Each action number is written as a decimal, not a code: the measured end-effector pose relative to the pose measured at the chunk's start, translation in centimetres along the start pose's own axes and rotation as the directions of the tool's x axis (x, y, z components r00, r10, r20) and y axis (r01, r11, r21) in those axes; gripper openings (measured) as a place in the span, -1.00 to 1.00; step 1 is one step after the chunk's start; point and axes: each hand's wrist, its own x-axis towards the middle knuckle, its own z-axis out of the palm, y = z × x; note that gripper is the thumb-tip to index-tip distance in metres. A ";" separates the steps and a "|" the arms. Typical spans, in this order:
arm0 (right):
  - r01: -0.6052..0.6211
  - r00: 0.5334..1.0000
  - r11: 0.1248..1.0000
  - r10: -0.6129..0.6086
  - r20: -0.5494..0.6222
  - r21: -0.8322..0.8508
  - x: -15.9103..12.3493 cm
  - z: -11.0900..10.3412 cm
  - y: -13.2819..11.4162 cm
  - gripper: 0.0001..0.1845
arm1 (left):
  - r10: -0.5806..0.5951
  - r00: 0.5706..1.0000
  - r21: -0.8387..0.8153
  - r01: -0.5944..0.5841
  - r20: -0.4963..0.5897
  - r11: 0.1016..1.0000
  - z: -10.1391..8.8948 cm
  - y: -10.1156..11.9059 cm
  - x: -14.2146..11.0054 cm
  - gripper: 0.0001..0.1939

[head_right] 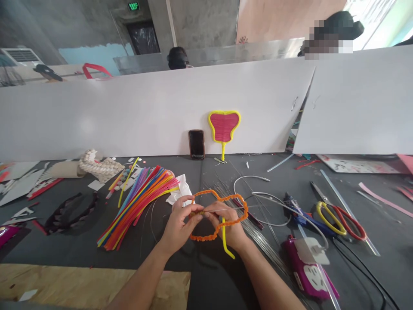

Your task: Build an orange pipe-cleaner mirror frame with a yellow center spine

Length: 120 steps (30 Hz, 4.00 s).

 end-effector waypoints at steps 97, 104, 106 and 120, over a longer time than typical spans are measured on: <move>0.256 0.951 0.695 -0.305 0.047 -0.671 -0.9 1.2 -0.8 -0.80 | 0.237 0.954 0.571 -0.093 -0.183 0.816 -0.3 -1.4 0.6 -0.83; 0.192 0.949 0.717 -0.310 -0.060 -0.671 -0.5 0.5 -0.7 -0.89 | 0.286 0.949 0.554 -0.168 -0.134 0.816 -0.2 -0.8 0.5 -0.84; 0.142 0.951 0.732 -0.287 -0.113 -0.667 -0.4 0.1 -1.1 -0.88 | 0.321 0.939 0.555 -0.201 -0.127 0.807 0.0 -0.6 0.4 -0.84; -0.039 0.953 0.661 -0.201 -0.227 -0.749 -0.1 -0.5 -1.5 -0.78 | 0.500 0.859 0.551 -0.365 -0.111 0.750 1.3 -0.4 -0.1 -0.75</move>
